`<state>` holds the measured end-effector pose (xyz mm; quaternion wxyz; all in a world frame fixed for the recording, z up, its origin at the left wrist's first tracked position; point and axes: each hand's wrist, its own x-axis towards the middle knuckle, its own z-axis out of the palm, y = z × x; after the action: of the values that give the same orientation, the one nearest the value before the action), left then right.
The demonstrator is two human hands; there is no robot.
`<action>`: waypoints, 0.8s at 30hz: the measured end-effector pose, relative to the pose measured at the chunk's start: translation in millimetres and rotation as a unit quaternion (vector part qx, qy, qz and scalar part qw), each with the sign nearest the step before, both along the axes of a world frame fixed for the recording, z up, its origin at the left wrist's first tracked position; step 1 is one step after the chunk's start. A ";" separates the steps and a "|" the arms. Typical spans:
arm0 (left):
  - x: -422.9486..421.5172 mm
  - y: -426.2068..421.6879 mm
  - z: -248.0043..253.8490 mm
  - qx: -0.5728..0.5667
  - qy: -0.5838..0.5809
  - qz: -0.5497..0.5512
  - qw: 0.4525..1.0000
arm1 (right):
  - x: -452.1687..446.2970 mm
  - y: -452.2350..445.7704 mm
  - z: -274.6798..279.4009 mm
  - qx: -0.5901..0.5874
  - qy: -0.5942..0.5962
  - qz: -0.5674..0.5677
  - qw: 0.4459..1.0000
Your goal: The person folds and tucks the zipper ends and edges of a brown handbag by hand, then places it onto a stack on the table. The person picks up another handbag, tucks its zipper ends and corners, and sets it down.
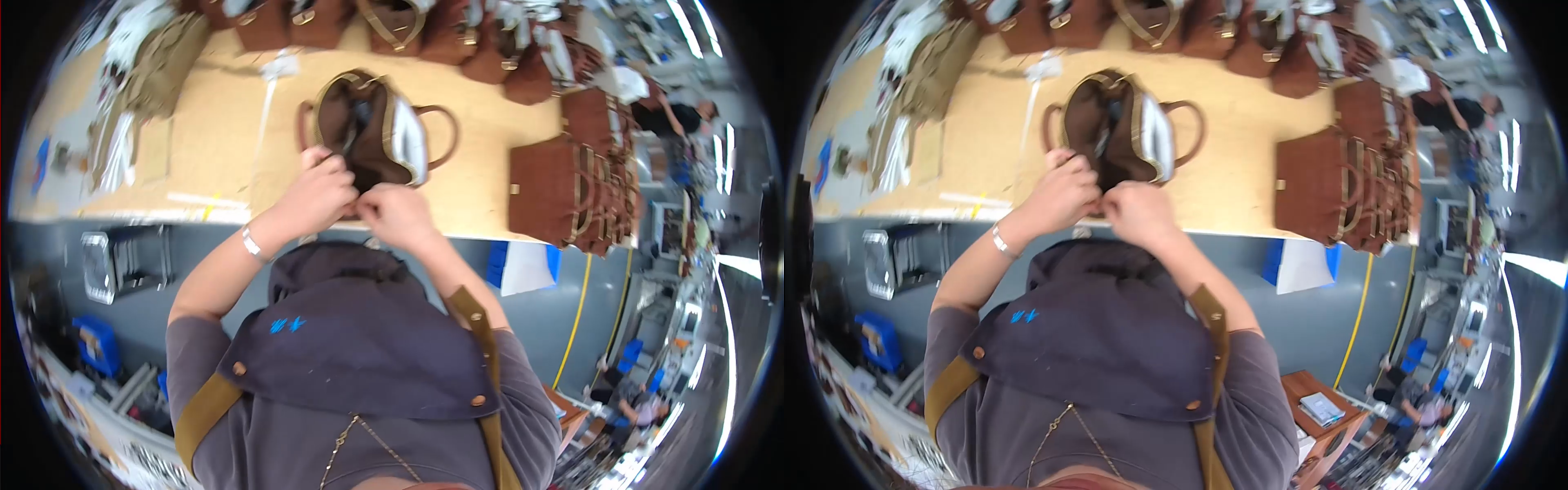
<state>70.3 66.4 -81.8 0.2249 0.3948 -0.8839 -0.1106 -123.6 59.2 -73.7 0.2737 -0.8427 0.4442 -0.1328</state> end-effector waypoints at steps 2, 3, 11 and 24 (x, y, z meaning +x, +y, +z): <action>-0.1 1.4 5.1 -0.004 -0.008 -0.002 1.000 | 0.5 -2.3 -2.7 0.014 0.012 0.028 0.999; 0.4 1.6 6.9 0.009 -0.013 -0.001 1.000 | 1.4 -2.8 -2.8 0.013 0.024 0.027 0.999; -5.1 6.2 14.0 0.002 -0.027 0.003 1.000 | 2.0 13.5 -24.3 -0.138 -0.056 0.005 0.989; 48.7 -8.5 -79.6 0.166 0.285 0.239 0.913 | -41.6 -43.1 -46.6 -0.160 -0.320 -0.417 0.835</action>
<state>119.0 57.9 -161.4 0.4182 0.5780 -0.6304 -0.3060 -165.2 16.1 -120.4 0.1809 -0.5198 0.6141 -0.5657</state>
